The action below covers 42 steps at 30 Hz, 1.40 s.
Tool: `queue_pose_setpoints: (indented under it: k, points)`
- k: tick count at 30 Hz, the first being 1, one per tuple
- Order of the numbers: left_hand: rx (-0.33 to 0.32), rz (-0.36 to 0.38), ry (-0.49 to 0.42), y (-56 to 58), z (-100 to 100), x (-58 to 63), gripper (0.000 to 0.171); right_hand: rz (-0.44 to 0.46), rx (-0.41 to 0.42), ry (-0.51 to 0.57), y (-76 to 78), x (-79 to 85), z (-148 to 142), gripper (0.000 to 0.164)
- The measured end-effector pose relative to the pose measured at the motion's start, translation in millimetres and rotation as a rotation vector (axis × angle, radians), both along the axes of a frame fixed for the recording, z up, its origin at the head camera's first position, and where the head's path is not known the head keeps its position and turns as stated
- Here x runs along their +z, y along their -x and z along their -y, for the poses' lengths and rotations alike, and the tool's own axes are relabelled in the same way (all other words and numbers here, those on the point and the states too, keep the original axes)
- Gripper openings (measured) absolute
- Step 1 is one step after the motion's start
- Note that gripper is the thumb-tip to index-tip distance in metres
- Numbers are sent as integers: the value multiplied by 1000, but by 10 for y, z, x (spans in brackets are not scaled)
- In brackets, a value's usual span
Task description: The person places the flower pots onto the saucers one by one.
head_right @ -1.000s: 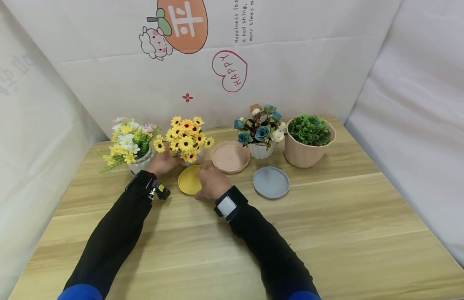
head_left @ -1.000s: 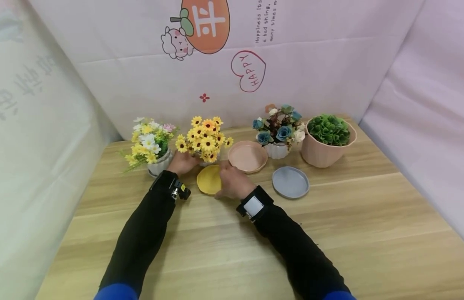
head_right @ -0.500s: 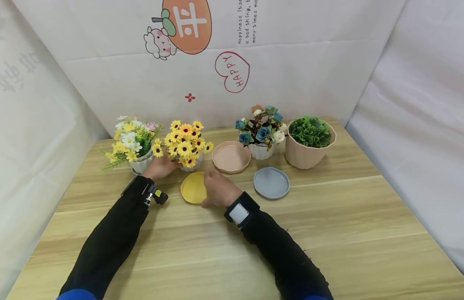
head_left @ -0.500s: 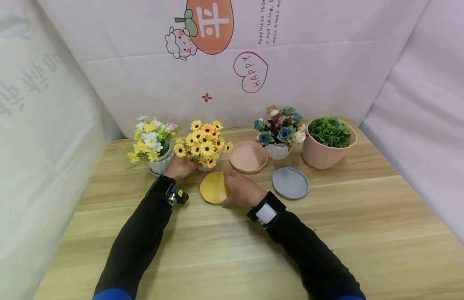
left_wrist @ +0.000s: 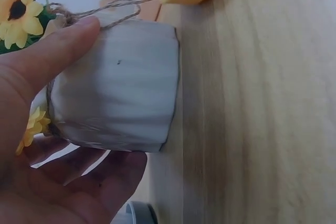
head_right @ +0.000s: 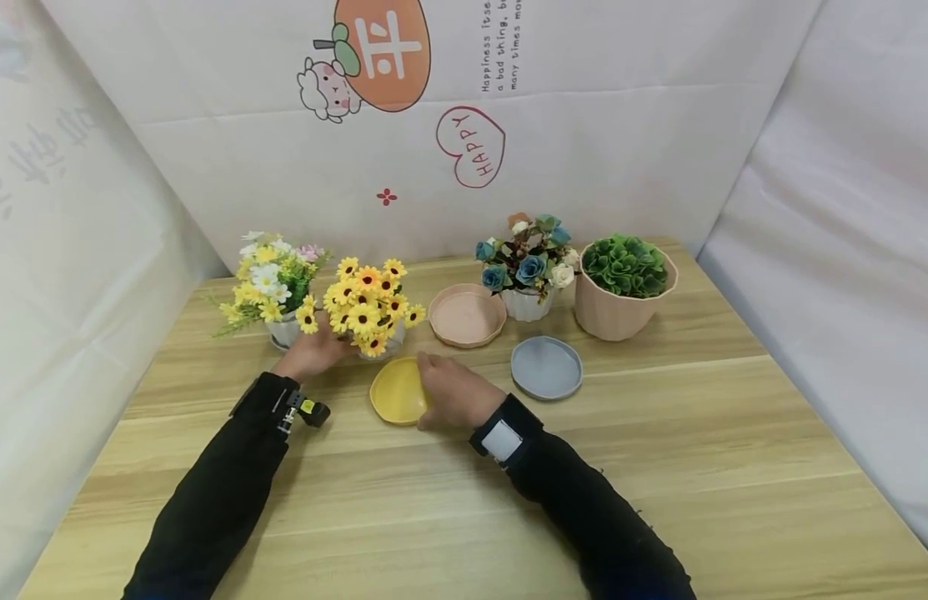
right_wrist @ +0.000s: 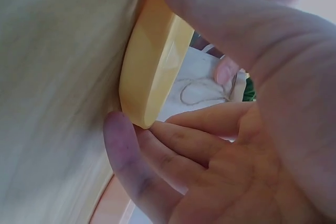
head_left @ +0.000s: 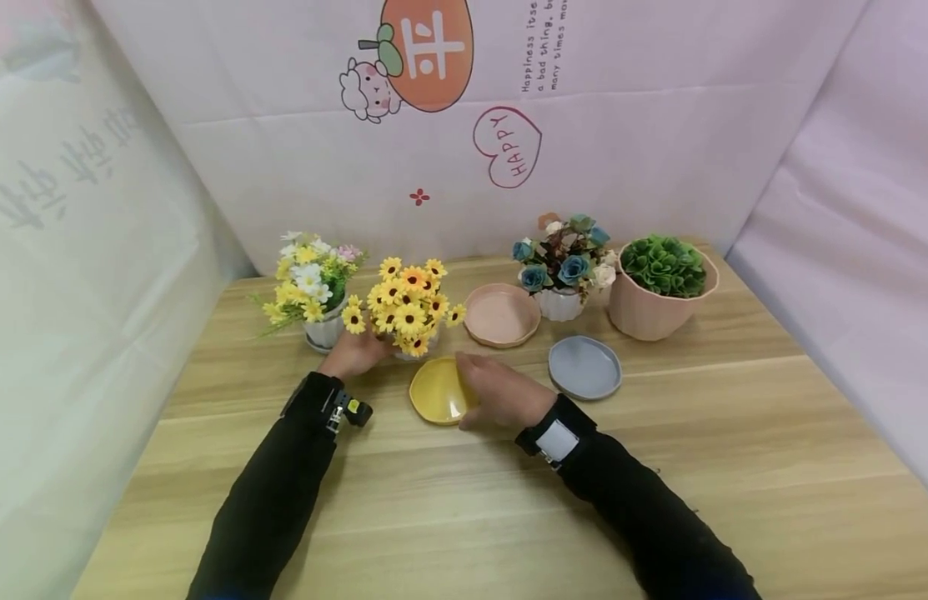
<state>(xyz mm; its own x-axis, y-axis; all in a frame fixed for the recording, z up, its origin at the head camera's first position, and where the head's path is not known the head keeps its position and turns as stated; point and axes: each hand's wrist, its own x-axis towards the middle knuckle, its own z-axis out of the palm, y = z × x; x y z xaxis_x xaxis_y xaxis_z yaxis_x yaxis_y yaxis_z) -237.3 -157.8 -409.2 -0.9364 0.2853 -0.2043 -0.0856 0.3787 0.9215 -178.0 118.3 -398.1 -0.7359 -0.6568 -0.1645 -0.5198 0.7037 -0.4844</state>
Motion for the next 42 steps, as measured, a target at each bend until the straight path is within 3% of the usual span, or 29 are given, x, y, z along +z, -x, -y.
queue_pose_setpoints:
  k: [2, 3, 4, 9, 16, 20, 27, 30, 33, 37, 42]
  points:
    - [0, -57, 147, -43, 14, -5, 84, 9, 7, 2, -28, 3, -32, 104]
    - [-5, -111, 275, -63, 23, -9, 88, 7, 12, 4, -39, 2, -44, 104]
    - [-1, -120, 301, -79, 29, -14, 90, 6, 15, 3, -51, 3, -56, 104]
    - [-1, -152, 324, -129, 49, -16, 85, -6, 24, -7, -94, -6, -71, 101]
    - [11, -72, 346, -254, 119, -20, 80, 25, 21, -38, -160, -2, -31, 103]
    - [-2, -105, 334, -292, 129, -58, 79, 51, 30, -68, -210, 2, -30, 106]
    - [-51, -144, 292, -227, 144, -109, 72, 62, 25, -87, -231, 7, -16, 106]
    - [-80, -162, 320, -191, 180, -142, 70, 40, 26, -81, -201, -2, -13, 108]
    - [-149, -167, 353, -153, 219, -173, 68, 5, 31, -73, -155, -15, -15, 109]
    - [-202, -106, 366, -107, 245, -175, 72, -12, 28, -67, -89, -26, -25, 112]
    - [-121, -10, 383, -79, 251, -156, 76, 7, 19, -51, -9, -38, -42, 114]
